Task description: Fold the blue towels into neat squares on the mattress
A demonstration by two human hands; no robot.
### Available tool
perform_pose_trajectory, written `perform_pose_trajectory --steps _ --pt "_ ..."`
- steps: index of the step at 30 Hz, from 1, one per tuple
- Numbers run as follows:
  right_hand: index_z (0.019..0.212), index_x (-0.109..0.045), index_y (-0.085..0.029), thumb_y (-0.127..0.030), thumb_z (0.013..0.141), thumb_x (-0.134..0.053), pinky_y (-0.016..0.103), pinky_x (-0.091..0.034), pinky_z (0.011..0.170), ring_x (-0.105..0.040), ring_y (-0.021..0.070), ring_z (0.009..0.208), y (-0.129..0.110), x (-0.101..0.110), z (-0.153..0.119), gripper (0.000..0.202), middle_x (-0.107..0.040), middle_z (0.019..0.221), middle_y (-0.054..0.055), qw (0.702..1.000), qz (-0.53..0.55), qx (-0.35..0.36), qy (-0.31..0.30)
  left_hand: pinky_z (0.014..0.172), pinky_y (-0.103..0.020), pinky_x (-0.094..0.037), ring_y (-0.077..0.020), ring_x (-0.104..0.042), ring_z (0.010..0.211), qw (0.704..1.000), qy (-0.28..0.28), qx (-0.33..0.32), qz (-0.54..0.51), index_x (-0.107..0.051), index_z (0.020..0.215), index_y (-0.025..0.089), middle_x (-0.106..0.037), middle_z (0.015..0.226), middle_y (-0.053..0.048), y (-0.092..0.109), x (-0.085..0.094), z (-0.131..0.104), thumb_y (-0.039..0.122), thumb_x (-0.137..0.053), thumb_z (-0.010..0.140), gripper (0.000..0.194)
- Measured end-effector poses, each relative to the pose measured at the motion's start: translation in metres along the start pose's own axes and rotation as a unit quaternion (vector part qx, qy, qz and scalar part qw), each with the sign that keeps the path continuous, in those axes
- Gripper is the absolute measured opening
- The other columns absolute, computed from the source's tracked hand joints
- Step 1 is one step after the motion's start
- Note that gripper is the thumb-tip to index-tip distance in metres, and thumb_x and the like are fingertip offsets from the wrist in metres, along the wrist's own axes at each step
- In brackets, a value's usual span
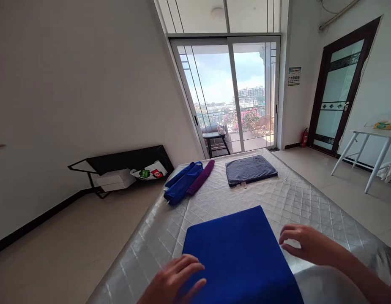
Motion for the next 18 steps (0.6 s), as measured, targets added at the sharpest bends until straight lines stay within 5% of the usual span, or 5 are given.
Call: perform_pose_trajectory --steps 4,9,13,18 --pt "0.112 -0.073 -0.023 -0.036 0.099 -0.043 0.036 -0.057 0.083 -0.072 0.0223 0.092 0.069 0.034 0.072 0.036 -0.072 0.119 0.009 0.990 -0.029 -0.092 0.107 0.084 -0.030 -0.061 -0.0182 -0.073 0.096 0.996 -0.065 0.056 -0.008 -0.073 0.104 0.026 -0.075 0.106 -0.004 -0.065 -0.038 0.111 0.034 -0.054 0.099 0.021" --pt "0.137 -0.063 -0.022 -0.022 0.092 -0.049 0.039 -0.048 0.108 -0.056 0.0273 0.132 0.152 0.045 0.158 0.047 -0.057 0.148 0.010 0.964 -0.113 -0.171 0.168 0.102 -0.038 -0.054 -0.0249 -0.066 0.118 0.982 -0.111 0.150 0.013 -0.069 0.118 0.021 -0.070 0.127 -0.010 -0.116 -0.117 0.213 0.026 -0.062 0.094 0.026" --pt "0.151 -0.049 -0.019 -0.023 0.094 -0.051 0.042 -0.032 0.121 -0.035 0.0286 0.149 0.192 0.043 0.206 0.057 -0.039 0.162 0.010 0.944 -0.179 -0.229 0.155 0.104 -0.038 -0.051 -0.0251 -0.064 0.120 0.975 -0.110 0.194 0.010 -0.068 0.121 0.021 -0.068 0.129 -0.010 -0.127 -0.162 0.246 0.029 -0.058 0.097 0.028" --pt "0.153 -0.046 -0.015 -0.029 0.101 -0.041 0.042 -0.028 0.123 -0.034 0.0288 0.150 0.213 0.032 0.220 0.054 -0.040 0.161 0.011 0.945 -0.181 -0.250 0.107 0.096 -0.032 -0.052 -0.0208 -0.065 0.111 0.969 -0.111 0.218 0.042 -0.069 0.111 0.020 -0.070 0.116 -0.009 -0.139 -0.181 0.248 0.026 -0.049 0.101 0.024"
Point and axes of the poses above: each hand's wrist, its own z-axis towards the middle knuckle, its own x-axis out of the back of the hand, y = z × x, the point moved 1 cm from there along z, towards the middle knuckle
